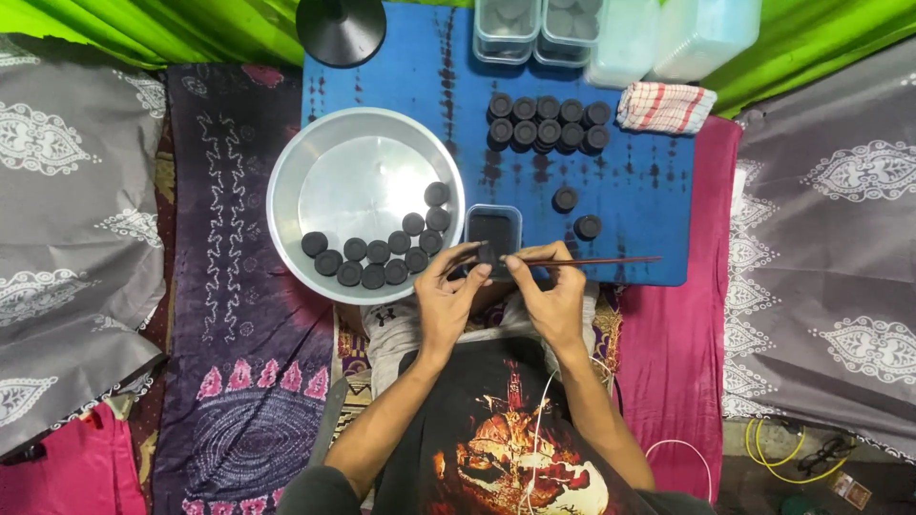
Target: The person sits on the floor and uses a paintbrush to apply black paint to small, round, dark discs. They repeatedly dip the brush into a small container of paint and coat the discs, placing the finished ones into a white bowl.
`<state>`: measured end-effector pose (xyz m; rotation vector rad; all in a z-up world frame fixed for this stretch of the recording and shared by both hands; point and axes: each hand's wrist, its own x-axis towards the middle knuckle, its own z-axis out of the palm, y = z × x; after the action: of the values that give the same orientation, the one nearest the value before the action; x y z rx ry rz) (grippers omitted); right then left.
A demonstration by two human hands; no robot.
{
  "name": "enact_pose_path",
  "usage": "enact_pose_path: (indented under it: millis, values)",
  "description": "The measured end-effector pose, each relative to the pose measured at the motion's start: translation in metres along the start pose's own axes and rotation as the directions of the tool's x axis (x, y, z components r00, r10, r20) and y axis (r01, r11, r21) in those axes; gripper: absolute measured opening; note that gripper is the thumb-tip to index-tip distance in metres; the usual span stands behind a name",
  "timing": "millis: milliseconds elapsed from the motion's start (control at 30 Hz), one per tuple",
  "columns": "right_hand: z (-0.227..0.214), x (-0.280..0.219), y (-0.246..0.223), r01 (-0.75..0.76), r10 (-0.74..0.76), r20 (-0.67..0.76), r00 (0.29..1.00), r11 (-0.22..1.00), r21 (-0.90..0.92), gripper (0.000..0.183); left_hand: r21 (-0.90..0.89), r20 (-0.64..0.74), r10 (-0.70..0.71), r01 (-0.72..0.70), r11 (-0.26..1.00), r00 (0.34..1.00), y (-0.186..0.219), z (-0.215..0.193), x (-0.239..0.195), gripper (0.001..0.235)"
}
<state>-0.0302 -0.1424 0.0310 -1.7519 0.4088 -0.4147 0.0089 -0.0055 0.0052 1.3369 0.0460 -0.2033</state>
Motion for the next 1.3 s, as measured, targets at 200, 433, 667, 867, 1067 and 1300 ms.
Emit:
enact_pose_path:
  millis: [200, 433, 667, 867, 1067, 1300]
  values:
    - [-0.002, -0.001, 0.02, -0.034, 0.034, 0.002, 0.999, 0.998, 0.062, 0.021, -0.01, 0.008, -0.008, 0.008, 1.0, 1.0, 0.001, 0.003, -0.001, 0.031]
    - [-0.003, -0.003, 0.018, -0.053, 0.051, 0.025, 0.998, 0.992, 0.111, 0.021, -0.02, 0.009, -0.006, 0.006, 1.0, 1.0, -0.004, 0.0, -0.004, 0.031]
    - [-0.002, -0.002, 0.015, -0.052, 0.052, 0.008, 0.999, 0.998, 0.039, 0.022, -0.03, 0.006, 0.003, -0.003, 1.0, 1.0, -0.003, 0.0, -0.003, 0.031]
    - [0.0, -0.002, 0.01, -0.065, 0.064, 0.014, 0.998, 0.997, 0.046, 0.022, -0.019, 0.007, 0.01, -0.01, 1.0, 1.0, -0.007, -0.003, -0.002, 0.031]
    - [0.0, -0.001, 0.013, -0.082, 0.082, 0.025, 0.996, 0.996, 0.026, 0.021, -0.001, 0.001, 0.014, -0.014, 1.0, 1.0, -0.005, -0.004, -0.004, 0.031]
    - [0.003, 0.002, 0.008, -0.03, 0.028, 0.027, 0.999, 0.997, 0.073, 0.021, -0.053, -0.01, 0.003, -0.003, 0.999, 1.0, -0.004, -0.003, -0.001, 0.031]
